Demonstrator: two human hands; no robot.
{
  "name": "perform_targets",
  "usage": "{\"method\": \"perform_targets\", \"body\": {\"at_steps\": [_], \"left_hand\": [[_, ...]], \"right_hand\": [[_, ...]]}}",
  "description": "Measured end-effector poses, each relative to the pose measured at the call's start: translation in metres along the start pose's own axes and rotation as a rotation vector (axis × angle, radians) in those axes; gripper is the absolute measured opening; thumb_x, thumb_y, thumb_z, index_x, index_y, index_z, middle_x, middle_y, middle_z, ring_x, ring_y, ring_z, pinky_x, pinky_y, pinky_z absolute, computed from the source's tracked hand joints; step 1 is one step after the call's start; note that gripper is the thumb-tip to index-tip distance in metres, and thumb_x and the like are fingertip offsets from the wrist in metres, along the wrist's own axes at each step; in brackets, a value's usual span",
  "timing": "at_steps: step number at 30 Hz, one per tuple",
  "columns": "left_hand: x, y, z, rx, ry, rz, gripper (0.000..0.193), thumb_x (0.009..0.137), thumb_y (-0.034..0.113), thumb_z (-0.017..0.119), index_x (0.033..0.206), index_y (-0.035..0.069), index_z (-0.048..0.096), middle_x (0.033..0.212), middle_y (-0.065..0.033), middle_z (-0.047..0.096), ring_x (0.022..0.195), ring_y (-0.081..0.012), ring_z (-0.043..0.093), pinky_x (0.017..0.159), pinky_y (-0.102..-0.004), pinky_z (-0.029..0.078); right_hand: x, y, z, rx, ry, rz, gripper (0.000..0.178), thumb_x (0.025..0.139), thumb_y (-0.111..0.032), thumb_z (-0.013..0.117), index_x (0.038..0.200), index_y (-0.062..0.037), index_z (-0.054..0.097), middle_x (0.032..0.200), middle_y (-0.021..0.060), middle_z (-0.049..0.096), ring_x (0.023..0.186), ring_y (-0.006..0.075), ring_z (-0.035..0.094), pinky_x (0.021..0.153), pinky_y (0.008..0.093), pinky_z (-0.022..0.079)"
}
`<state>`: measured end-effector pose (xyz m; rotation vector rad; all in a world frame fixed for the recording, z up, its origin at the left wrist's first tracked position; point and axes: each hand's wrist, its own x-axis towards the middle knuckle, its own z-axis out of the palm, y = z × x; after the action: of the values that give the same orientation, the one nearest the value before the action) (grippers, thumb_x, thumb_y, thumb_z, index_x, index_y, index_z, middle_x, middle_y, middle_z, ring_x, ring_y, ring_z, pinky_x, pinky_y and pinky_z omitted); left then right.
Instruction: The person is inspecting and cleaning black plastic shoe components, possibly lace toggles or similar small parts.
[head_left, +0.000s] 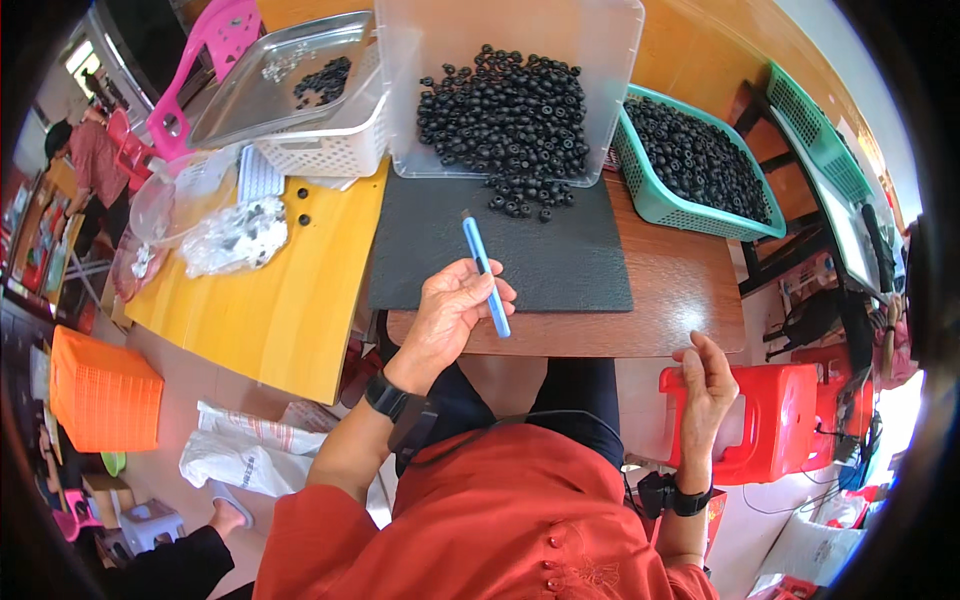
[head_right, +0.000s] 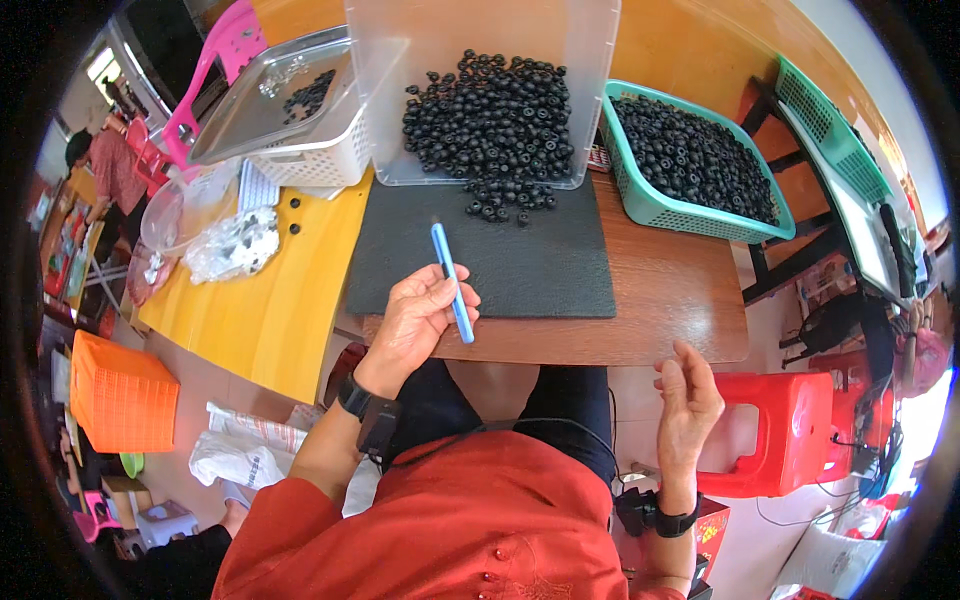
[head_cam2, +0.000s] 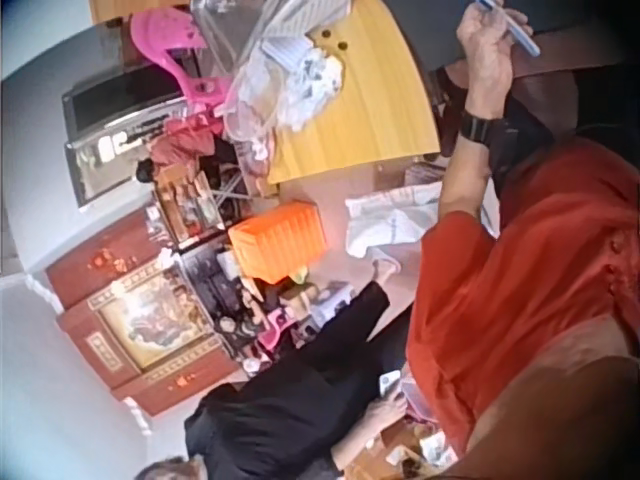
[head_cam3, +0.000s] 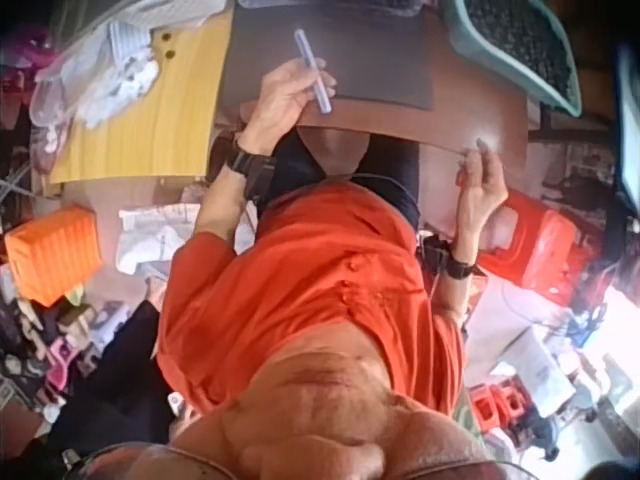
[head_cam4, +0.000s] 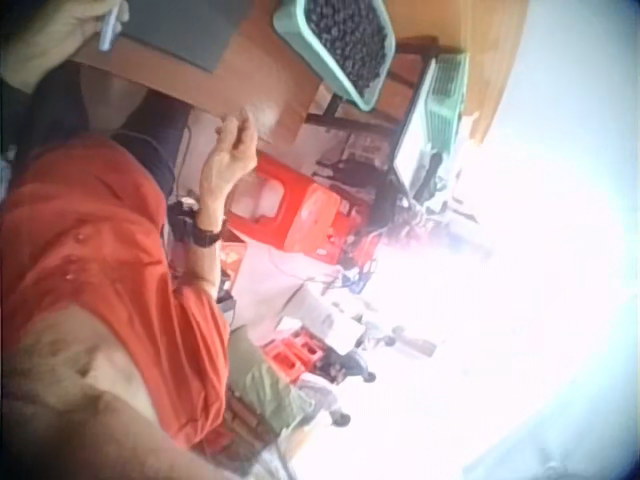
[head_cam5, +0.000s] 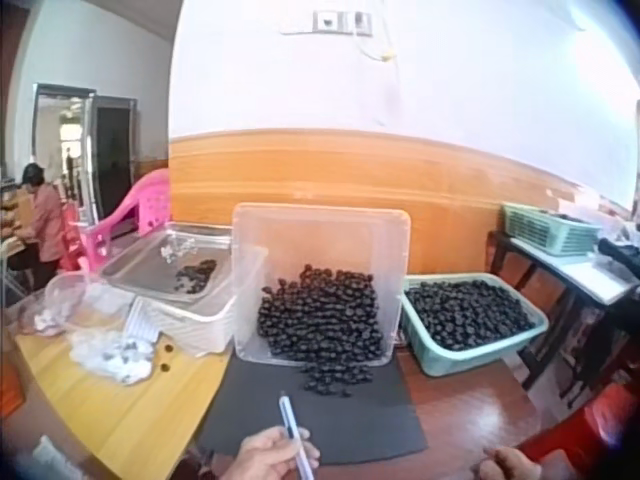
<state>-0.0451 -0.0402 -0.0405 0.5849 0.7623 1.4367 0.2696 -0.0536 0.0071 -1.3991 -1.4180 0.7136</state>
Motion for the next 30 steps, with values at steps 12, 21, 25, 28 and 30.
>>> {"method": "perform_targets", "body": {"at_steps": [12, 21, 25, 28, 30], "left_hand": [[0.000, -0.012, 0.001, 0.067, -0.097, 0.085, 0.026, 0.090, 0.016, 0.061, 0.108, -0.001, 0.054, 0.084, -0.0124, 0.064, 0.072, -0.0187, 0.064, 0.066, -0.0301, 0.053], [-0.029, -0.017, 0.050, 0.085, -0.003, 0.010, 0.022, 0.086, 0.009, 0.066, 0.105, 0.000, 0.060, 0.092, -0.0087, 0.066, 0.079, -0.0162, 0.065, 0.070, -0.0275, 0.053], [-0.037, -0.025, 0.051, 0.103, -0.033, 0.016, 0.021, 0.085, 0.008, 0.066, 0.105, 0.000, 0.061, 0.094, -0.0074, 0.065, 0.082, -0.0151, 0.064, 0.072, -0.0275, 0.053], [-0.041, -0.031, 0.057, 0.035, -0.021, -0.033, 0.023, 0.086, 0.008, 0.065, 0.107, 0.001, 0.062, 0.094, -0.0063, 0.065, 0.085, -0.0137, 0.063, 0.075, -0.0284, 0.052], [-0.043, -0.033, 0.060, 0.030, -0.024, -0.037, 0.023, 0.085, 0.007, 0.065, 0.108, 0.001, 0.062, 0.094, -0.0059, 0.065, 0.087, -0.0132, 0.063, 0.077, -0.0282, 0.051]], "right_hand": [[-0.001, -0.019, 0.054, -0.160, -0.290, -0.240, 0.023, 0.087, -0.009, 0.060, 0.106, 0.0029, 0.063, 0.092, 0.0165, 0.066, 0.085, 0.0213, 0.064, 0.077, 0.0297, 0.049], [-0.013, -0.043, 0.101, 0.039, -0.546, -0.302, 0.038, 0.078, -0.009, 0.071, 0.111, 0.0024, 0.059, 0.077, 0.0114, 0.064, 0.066, 0.0180, 0.063, 0.060, 0.0292, 0.050], [-0.013, -0.034, 0.104, 0.007, -0.477, -0.435, 0.033, 0.077, -0.011, 0.072, 0.105, 0.0030, 0.061, 0.068, 0.0093, 0.061, 0.058, 0.0195, 0.059, 0.054, 0.0315, 0.047], [-0.010, -0.026, 0.100, -0.089, -0.481, -0.486, 0.026, 0.077, -0.008, 0.069, 0.101, 0.0011, 0.062, 0.069, 0.0118, 0.059, 0.061, 0.0256, 0.059, 0.054, 0.0363, 0.046], [-0.008, -0.020, 0.098, -0.126, -0.462, -0.554, 0.023, 0.077, -0.007, 0.068, 0.098, 0.0003, 0.062, 0.069, 0.0130, 0.059, 0.062, 0.0278, 0.058, 0.055, 0.0374, 0.046]]}}
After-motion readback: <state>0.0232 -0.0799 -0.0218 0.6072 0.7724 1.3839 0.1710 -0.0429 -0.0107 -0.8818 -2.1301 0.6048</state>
